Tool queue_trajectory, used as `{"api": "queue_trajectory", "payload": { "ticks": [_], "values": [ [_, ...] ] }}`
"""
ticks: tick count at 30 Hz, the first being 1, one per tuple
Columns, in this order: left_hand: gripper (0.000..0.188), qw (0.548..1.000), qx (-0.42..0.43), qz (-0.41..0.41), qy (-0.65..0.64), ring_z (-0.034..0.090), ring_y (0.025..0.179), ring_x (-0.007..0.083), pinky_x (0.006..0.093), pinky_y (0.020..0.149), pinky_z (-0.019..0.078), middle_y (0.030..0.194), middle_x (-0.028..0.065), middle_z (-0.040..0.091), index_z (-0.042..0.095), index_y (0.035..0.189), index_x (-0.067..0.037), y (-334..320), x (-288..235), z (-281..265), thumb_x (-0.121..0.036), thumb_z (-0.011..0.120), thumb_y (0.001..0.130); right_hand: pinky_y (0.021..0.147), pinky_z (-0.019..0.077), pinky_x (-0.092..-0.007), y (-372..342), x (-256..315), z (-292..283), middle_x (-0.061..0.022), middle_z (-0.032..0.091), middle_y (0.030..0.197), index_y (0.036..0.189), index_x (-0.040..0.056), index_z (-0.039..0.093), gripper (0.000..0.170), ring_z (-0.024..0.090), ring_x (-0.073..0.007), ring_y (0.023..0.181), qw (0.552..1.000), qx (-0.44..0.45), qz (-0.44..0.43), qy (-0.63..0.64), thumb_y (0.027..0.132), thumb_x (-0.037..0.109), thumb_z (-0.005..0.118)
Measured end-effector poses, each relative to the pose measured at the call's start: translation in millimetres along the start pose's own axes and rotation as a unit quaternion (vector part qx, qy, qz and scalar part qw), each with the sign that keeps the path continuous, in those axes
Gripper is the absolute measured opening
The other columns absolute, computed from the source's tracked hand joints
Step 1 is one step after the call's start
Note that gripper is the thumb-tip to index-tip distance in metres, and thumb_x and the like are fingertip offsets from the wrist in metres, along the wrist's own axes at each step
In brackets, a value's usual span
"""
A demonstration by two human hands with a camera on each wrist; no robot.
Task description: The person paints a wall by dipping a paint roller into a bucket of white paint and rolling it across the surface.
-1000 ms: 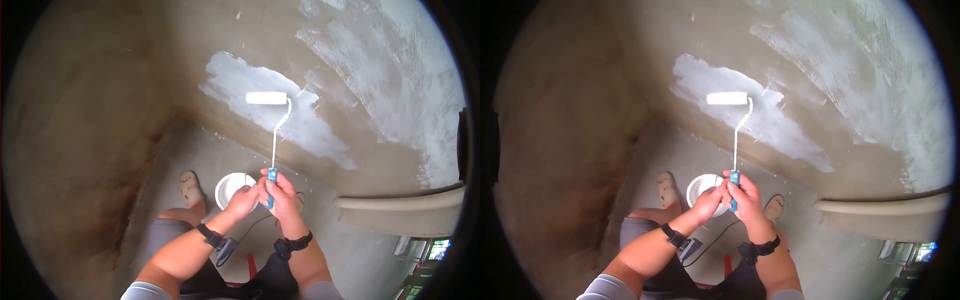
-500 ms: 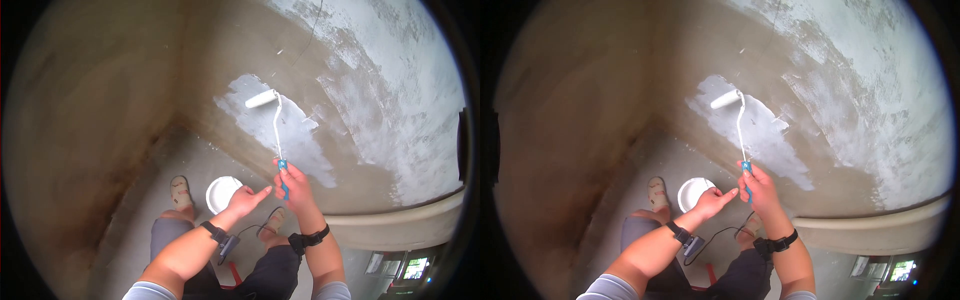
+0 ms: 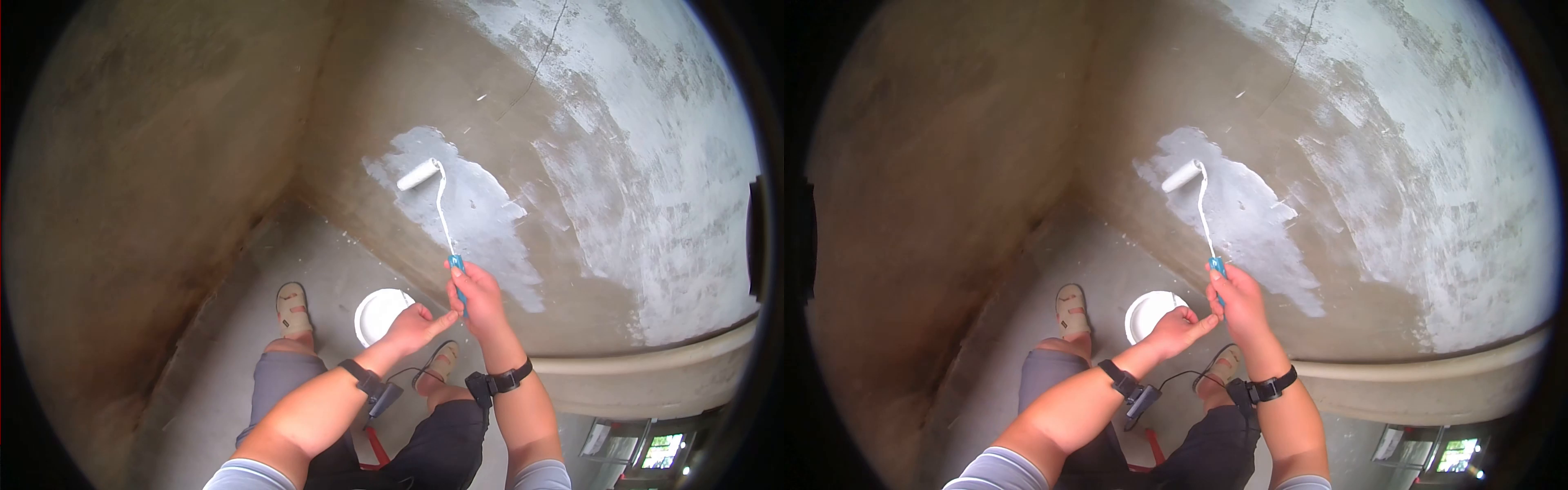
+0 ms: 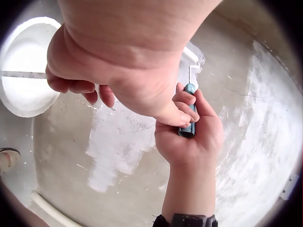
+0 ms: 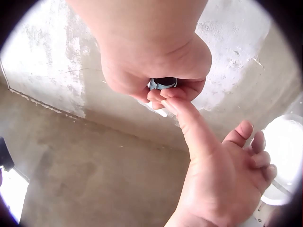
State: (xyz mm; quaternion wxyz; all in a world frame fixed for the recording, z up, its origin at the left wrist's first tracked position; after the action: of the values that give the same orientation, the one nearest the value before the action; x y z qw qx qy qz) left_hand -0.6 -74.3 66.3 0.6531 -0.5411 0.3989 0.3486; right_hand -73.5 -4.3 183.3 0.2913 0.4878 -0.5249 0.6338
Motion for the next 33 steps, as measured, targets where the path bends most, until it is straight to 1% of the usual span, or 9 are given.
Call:
{"api": "queue_trajectory", "payload": {
  "ticks": [7,14,20,23,25,26,28,31,33],
  "values": [
    [0.069,0.993,-0.084,-0.015,-0.078,0.055,0.071,0.0135,0.0287,0.063,0.0477,0.077,0.0043,0.061,0.056,0.085,-0.006,5.6,3.0,-19.1,-0.075,0.070,0.080,0.047,0.0351,-0.0233,32.2,7.9,19.3,-0.0019,0.057,0.076,0.123,0.0015,0.061,0.029,0.047,-0.0086,0.053,1.000,-0.007,0.009,0.023,0.103,0.022,0.059],
    [0.069,0.988,-0.112,-0.025,-0.103,0.056,0.070,0.0140,0.0283,0.062,0.0481,0.077,0.0047,0.061,0.057,0.084,-0.005,9.3,-0.5,-44.7,-0.073,0.072,0.079,0.048,0.0355,-0.0230,54.5,12.9,43.6,-0.0003,0.056,0.075,0.121,0.0016,0.063,0.025,0.046,-0.0077,0.054,1.000,0.003,-0.019,-0.017,0.102,0.019,0.060],
    [0.070,0.986,-0.143,-0.044,-0.080,0.057,0.070,0.0149,0.0289,0.063,0.0489,0.077,0.0058,0.062,0.058,0.086,-0.004,13.5,3.4,-71.8,-0.072,0.073,0.079,0.047,0.0338,-0.0237,71.9,6.5,56.1,0.0023,0.054,0.072,0.115,0.0013,0.064,0.023,0.043,-0.0058,0.054,0.998,-0.042,-0.021,-0.050,0.102,0.019,0.061],
    [0.072,0.984,-0.157,-0.041,-0.075,0.057,0.071,0.0151,0.0293,0.063,0.0492,0.077,0.0061,0.062,0.059,0.087,-0.003,17.0,8.4,-83.4,-0.073,0.073,0.078,0.047,0.0312,-0.0226,78.0,2.2,66.9,0.0028,0.050,0.071,0.116,0.0000,0.061,0.022,0.038,-0.0052,0.053,0.996,-0.068,0.005,-0.051,0.102,0.016,0.060],
    [0.072,0.984,-0.163,-0.034,-0.066,0.057,0.072,0.0151,0.0297,0.064,0.0493,0.078,0.0060,0.062,0.059,0.088,-0.003,20.4,14.1,-91.0,-0.074,0.071,0.079,0.045,0.0300,-0.0241,84.3,1.9,76.8,0.0037,0.047,0.069,0.105,0.0017,0.060,0.016,0.038,-0.0052,0.052,0.995,-0.076,0.010,-0.062,0.102,0.017,0.060],
    [0.072,0.984,-0.165,-0.035,-0.065,0.057,0.072,0.0151,0.0297,0.064,0.0493,0.078,0.0060,0.062,0.059,0.088,-0.003,22.9,18.6,-93.9,-0.074,0.071,0.079,0.045,0.0300,-0.0241,88.1,1.7,83.4,0.0037,0.047,0.069,0.105,0.0017,0.060,0.016,0.038,-0.0052,0.052,0.995,-0.074,0.010,-0.062,0.102,0.017,0.060],
    [0.082,0.979,-0.173,-0.040,-0.096,0.065,0.077,0.0234,0.0341,0.070,0.0530,0.081,0.0126,0.067,0.061,0.093,0.001,24.8,22.9,-102.3,-0.079,0.067,0.077,0.044,0.0289,-0.0257,96.8,1.6,95.8,0.0038,0.045,0.068,0.094,0.0047,0.056,0.016,0.037,-0.0056,0.051,0.995,-0.079,0.018,-0.064,0.102,0.019,0.060],
    [0.078,0.969,-0.205,-0.053,-0.124,0.064,0.076,0.0234,0.0341,0.070,0.0525,0.079,0.0129,0.066,0.061,0.088,0.001,20.2,21.2,-119.5,-0.078,0.063,0.082,0.043,0.0281,-0.0268,112.2,4.6,119.6,0.0038,0.044,0.066,0.087,0.0075,0.050,0.021,0.036,-0.0062,0.050,0.995,-0.071,0.012,-0.065,0.101,0.019,0.059],
    [0.077,0.962,-0.225,-0.056,-0.146,0.064,0.076,0.0233,0.0340,0.070,0.0523,0.079,0.0130,0.066,0.061,0.086,0.001,22.5,23.5,-129.7,-0.077,0.061,0.085,0.043,0.0280,-0.0272,124.4,4.7,137.1,0.0039,0.043,0.066,0.087,0.0076,0.050,0.020,0.036,-0.0065,0.049,0.996,-0.067,0.007,-0.060,0.101,0.019,0.059]
  ]
}}
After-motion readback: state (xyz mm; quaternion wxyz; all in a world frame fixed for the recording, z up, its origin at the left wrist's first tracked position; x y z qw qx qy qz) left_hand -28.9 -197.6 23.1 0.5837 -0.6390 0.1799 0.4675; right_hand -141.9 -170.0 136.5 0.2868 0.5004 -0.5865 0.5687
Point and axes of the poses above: each hand's wrist, its own y-axis towards the middle knuckle, its own z-axis out of the palm, x = y × z, the point moved 10 cm from there along y, towards the middle knuckle
